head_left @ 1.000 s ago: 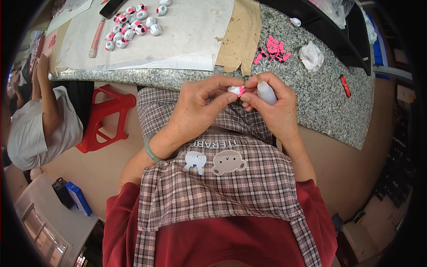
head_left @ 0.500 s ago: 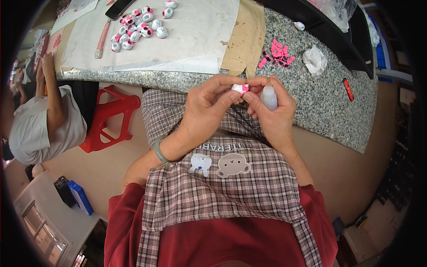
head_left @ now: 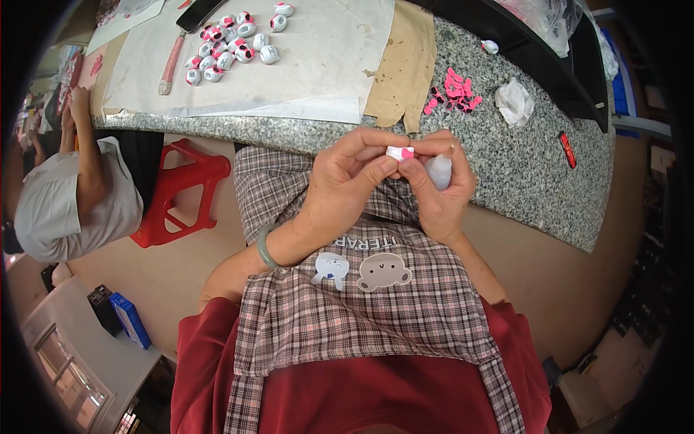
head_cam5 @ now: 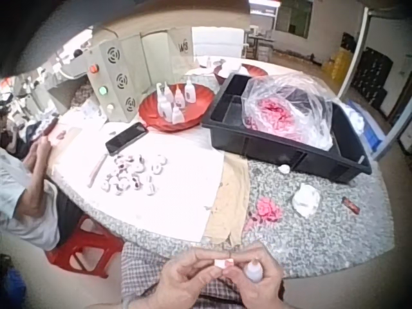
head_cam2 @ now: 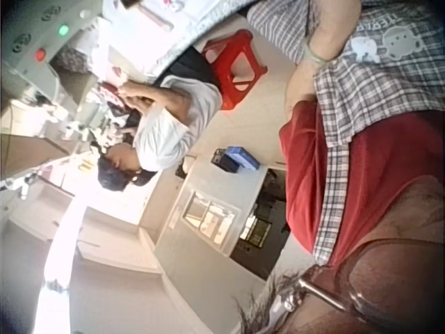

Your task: The worker is manually assembling small plastic cartoon heads by gluing components together at a workbench.

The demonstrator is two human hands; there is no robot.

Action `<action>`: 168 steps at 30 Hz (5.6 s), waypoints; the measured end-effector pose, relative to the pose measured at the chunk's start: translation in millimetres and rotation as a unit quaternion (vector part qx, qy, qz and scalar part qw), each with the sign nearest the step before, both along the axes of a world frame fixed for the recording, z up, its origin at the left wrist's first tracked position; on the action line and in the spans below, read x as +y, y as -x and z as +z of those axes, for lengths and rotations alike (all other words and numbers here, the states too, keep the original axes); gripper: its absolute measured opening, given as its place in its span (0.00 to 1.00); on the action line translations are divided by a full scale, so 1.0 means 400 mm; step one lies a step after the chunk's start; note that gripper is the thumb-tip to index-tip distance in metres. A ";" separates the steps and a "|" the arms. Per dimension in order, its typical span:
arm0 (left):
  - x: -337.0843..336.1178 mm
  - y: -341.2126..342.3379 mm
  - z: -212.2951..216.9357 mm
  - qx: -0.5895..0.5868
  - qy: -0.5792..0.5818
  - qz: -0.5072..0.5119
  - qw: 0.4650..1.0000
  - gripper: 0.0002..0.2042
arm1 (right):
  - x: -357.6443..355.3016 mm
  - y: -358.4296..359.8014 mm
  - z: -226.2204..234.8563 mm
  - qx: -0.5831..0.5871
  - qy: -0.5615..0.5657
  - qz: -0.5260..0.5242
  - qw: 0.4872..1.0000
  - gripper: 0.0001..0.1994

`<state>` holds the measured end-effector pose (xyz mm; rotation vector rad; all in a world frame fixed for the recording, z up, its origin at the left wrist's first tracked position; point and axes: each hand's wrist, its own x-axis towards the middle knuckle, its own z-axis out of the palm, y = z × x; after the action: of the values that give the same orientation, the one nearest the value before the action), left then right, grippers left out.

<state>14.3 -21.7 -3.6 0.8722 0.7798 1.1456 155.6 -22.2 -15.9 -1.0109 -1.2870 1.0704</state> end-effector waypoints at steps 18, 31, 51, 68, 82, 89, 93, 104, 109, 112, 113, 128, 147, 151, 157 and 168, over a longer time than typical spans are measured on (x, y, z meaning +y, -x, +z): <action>0.007 0.007 -0.008 0.046 -0.008 -0.009 0.999 0.09 | -0.011 0.027 -0.014 0.020 0.010 -0.068 0.997 0.07; 0.024 0.061 0.004 -0.082 0.058 -0.058 0.993 0.11 | 0.038 -0.007 0.015 0.050 0.084 0.057 0.994 0.04; 0.359 0.332 0.023 0.687 -0.378 0.152 0.601 0.09 | 0.047 -0.099 0.031 0.067 0.126 -0.038 0.989 0.04; 0.330 0.184 0.084 0.597 -0.468 0.128 0.639 0.10 | 0.074 -0.188 0.015 0.006 0.063 -0.178 0.982 0.04; 0.437 -0.289 0.010 0.557 -0.466 0.045 0.686 0.08 | 0.072 -0.185 0.015 0.044 0.050 -0.205 0.977 0.06; 0.456 -0.357 -0.021 0.559 -0.435 0.076 0.702 0.10 | 0.064 -0.197 0.008 0.040 0.050 -0.186 0.980 0.06; 0.460 -0.345 -0.035 0.542 -0.421 0.074 0.724 0.11 | 0.061 -0.197 0.006 0.036 0.052 -0.176 0.982 0.06; 0.241 -0.077 0.082 -0.192 0.111 -0.199 0.955 0.17 | 0.063 -0.213 0.030 0.176 0.045 -0.074 0.981 0.10; 0.178 -0.002 0.064 -0.263 0.152 -0.158 0.940 0.19 | 0.068 -0.178 0.052 0.142 0.041 -0.043 0.988 0.12; 0.152 0.013 0.062 -0.257 0.142 -0.142 0.945 0.19 | 0.068 -0.162 0.055 0.101 0.032 -0.031 0.994 0.12; 0.146 0.017 0.061 -0.252 0.136 -0.139 0.948 0.20 | 0.070 -0.157 0.057 0.106 0.029 -0.040 0.993 0.12; 0.111 0.040 0.030 -0.231 0.120 -0.110 0.959 0.16 | 0.058 -0.112 0.114 0.063 -0.026 -0.100 0.993 0.18; 0.102 0.043 0.024 -0.190 0.084 -0.102 0.973 0.13 | 0.027 -0.100 0.114 -0.031 -0.129 -0.103 0.986 0.21; 0.103 0.044 0.026 -0.251 0.118 -0.121 0.953 0.14 | 0.027 -0.107 0.114 -0.015 -0.119 -0.117 0.986 0.24; 0.105 0.043 0.012 -0.387 0.201 -0.160 0.885 0.15 | 0.033 -0.113 0.114 0.013 -0.106 -0.131 0.986 0.24; 0.094 0.030 0.024 -0.217 0.120 -0.109 0.963 0.14 | 0.028 -0.106 0.103 -0.011 -0.115 -0.118 0.986 0.24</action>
<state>2.3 16.0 6.1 0.4641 0.4356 0.9742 198.1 -11.1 25.4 -0.9741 -1.2415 0.7134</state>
